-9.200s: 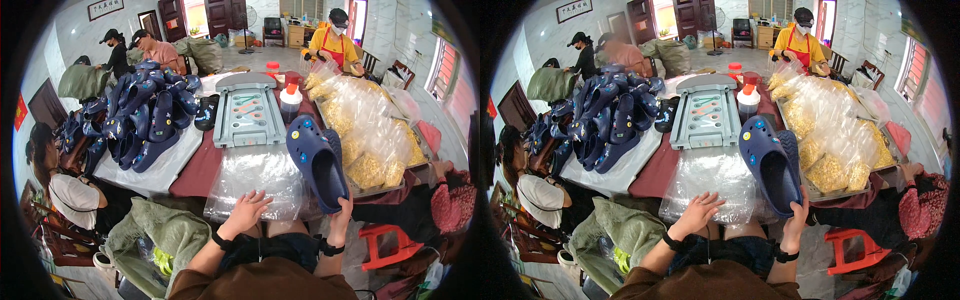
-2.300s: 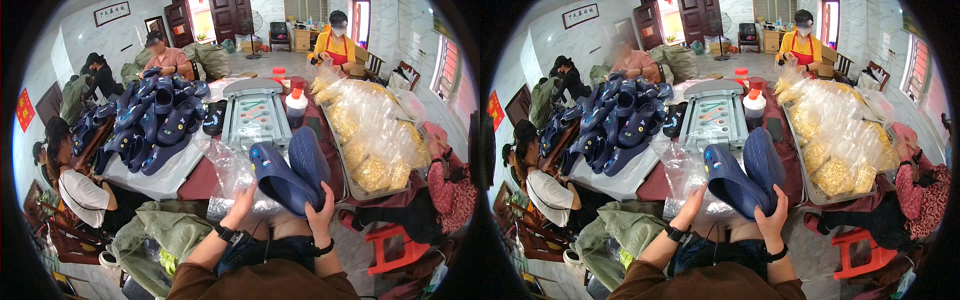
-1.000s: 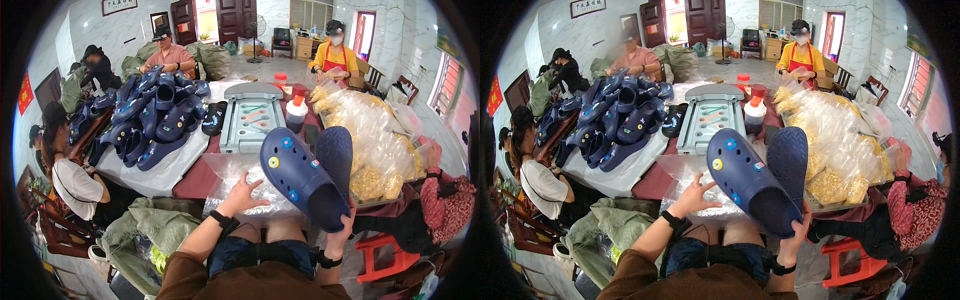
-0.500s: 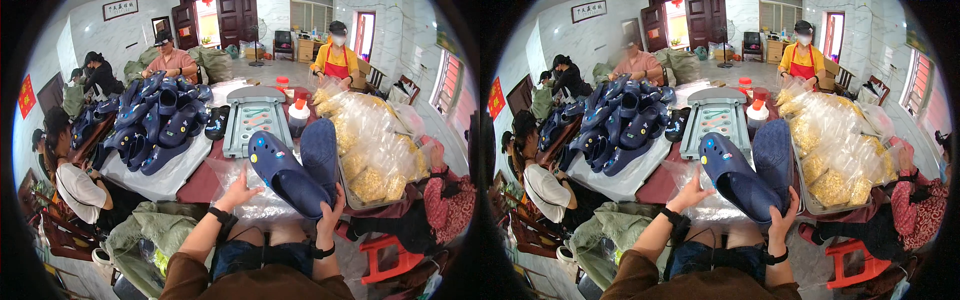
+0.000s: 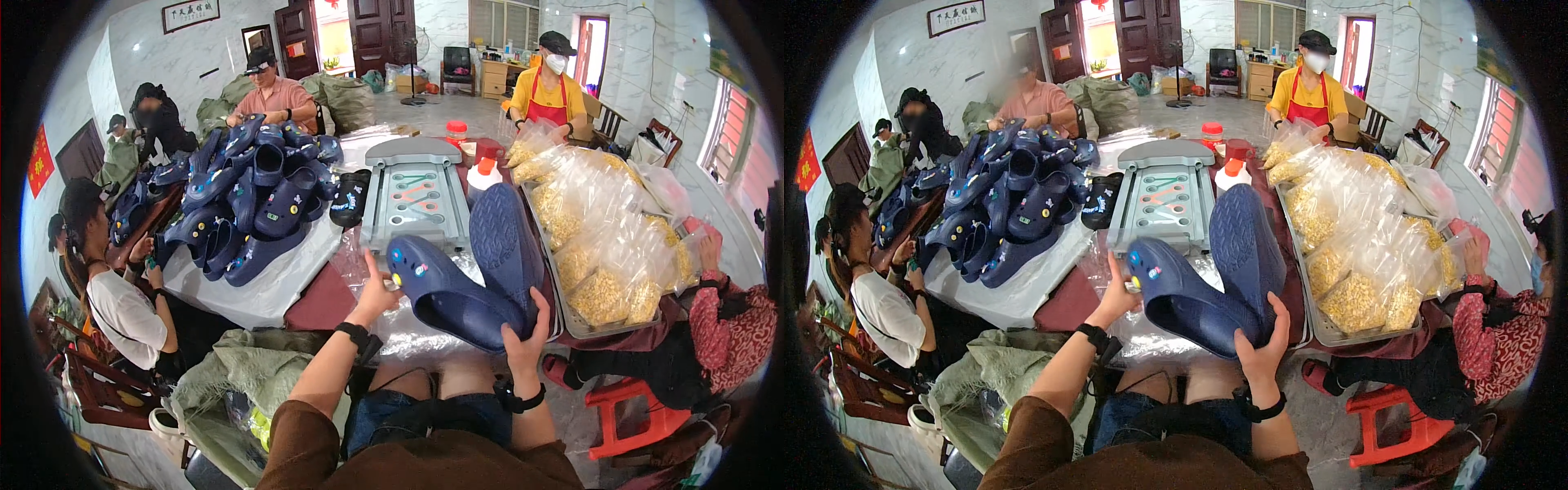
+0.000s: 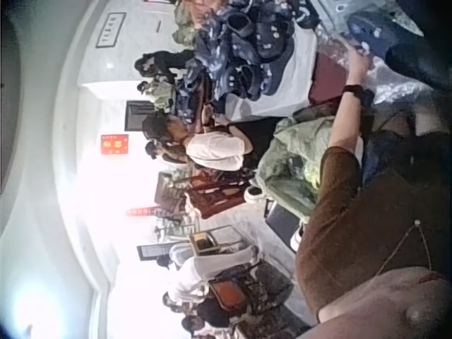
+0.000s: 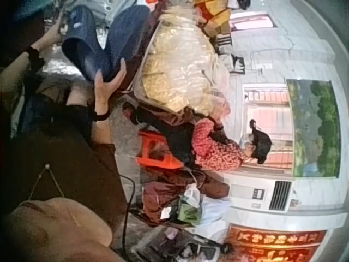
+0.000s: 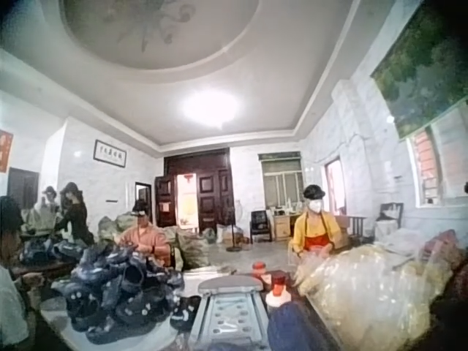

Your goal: Inspecting clogs and packing them into individual plastic bags, then placing the bags into a large sack.

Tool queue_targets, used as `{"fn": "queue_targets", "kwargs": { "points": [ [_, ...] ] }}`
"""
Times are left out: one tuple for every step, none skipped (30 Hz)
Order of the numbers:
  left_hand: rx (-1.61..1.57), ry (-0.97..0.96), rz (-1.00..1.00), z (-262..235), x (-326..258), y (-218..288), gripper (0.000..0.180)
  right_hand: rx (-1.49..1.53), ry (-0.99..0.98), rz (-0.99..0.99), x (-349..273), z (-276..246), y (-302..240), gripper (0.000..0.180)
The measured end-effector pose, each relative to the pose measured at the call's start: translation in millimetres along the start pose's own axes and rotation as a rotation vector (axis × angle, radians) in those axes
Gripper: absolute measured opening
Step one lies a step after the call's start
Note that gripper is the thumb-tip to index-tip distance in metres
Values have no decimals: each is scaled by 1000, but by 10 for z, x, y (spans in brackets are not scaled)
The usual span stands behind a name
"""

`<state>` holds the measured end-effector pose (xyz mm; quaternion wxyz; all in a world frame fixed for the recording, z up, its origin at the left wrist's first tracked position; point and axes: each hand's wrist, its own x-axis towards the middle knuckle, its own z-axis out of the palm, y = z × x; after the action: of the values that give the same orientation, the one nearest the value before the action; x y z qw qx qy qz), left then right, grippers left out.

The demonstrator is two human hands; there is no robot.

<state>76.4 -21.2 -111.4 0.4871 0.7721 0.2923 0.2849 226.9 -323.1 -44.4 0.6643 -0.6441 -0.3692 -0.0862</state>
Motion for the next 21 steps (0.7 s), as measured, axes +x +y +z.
{"fn": "queue_targets", "kwargs": {
  "points": [
    [-66,-24,-42,-55,-27,40,126,-43,13,-52,-26,-10,23,71],
    [-133,-43,-97,-119,-73,11,125,-35,4,-50,-65,-14,18,71],
    [-210,-46,-134,-174,-60,-69,122,-121,-33,-132,-98,-28,2,71],
    [-208,-40,-137,-236,-45,-115,122,-207,-69,-216,-110,-33,-9,72],
    [-241,-57,-147,-267,-19,-133,122,-249,-88,-260,-108,-43,-2,73],
    [-274,-74,-155,-276,0,-146,122,-250,-88,-260,-122,-39,-21,73],
    [-285,-65,-145,-262,-36,-164,118,-266,-111,-235,-152,-26,-59,74],
    [-285,-71,-136,-230,-48,-152,118,-284,-126,-212,-154,-27,-69,76],
    [-217,-19,-86,-198,-75,-158,114,-292,-160,-203,-156,-29,-24,84],
    [-148,36,-34,-172,-107,-161,110,-292,-151,-210,-169,-34,-25,84],
    [-157,85,-27,-134,-134,-113,101,-284,-198,-181,-176,-37,-66,88],
    [-165,137,-20,-104,-168,-84,92,-273,-246,-153,-193,-41,-75,93],
    [-100,168,-4,-91,-189,-84,85,-268,-274,-178,-241,-53,8,104],
    [-34,209,9,-118,-226,-104,79,-291,-310,-226,-287,-48,-24,109],
    [-23,210,12,-133,-245,-168,69,-255,-368,-182,-366,-54,-14,111],
    [-13,211,14,-153,-241,-231,60,-219,-426,-137,-400,-47,-17,112],
    [36,152,80,-189,-226,-248,56,-188,-454,-148,-404,-52,-130,98],
    [36,155,84,-201,-210,-265,56,-186,-452,-153,-404,-35,-84,98],
    [-223,36,-71,-218,-212,-287,61,-124,-390,-131,-434,-11,23,86],
    [-481,-96,-227,-217,-222,-204,65,-67,-321,-105,-484,-4,152,74],
    [-423,-138,-267,-222,-247,-62,74,99,-249,172,-529,24,224,51]
  ]
}}
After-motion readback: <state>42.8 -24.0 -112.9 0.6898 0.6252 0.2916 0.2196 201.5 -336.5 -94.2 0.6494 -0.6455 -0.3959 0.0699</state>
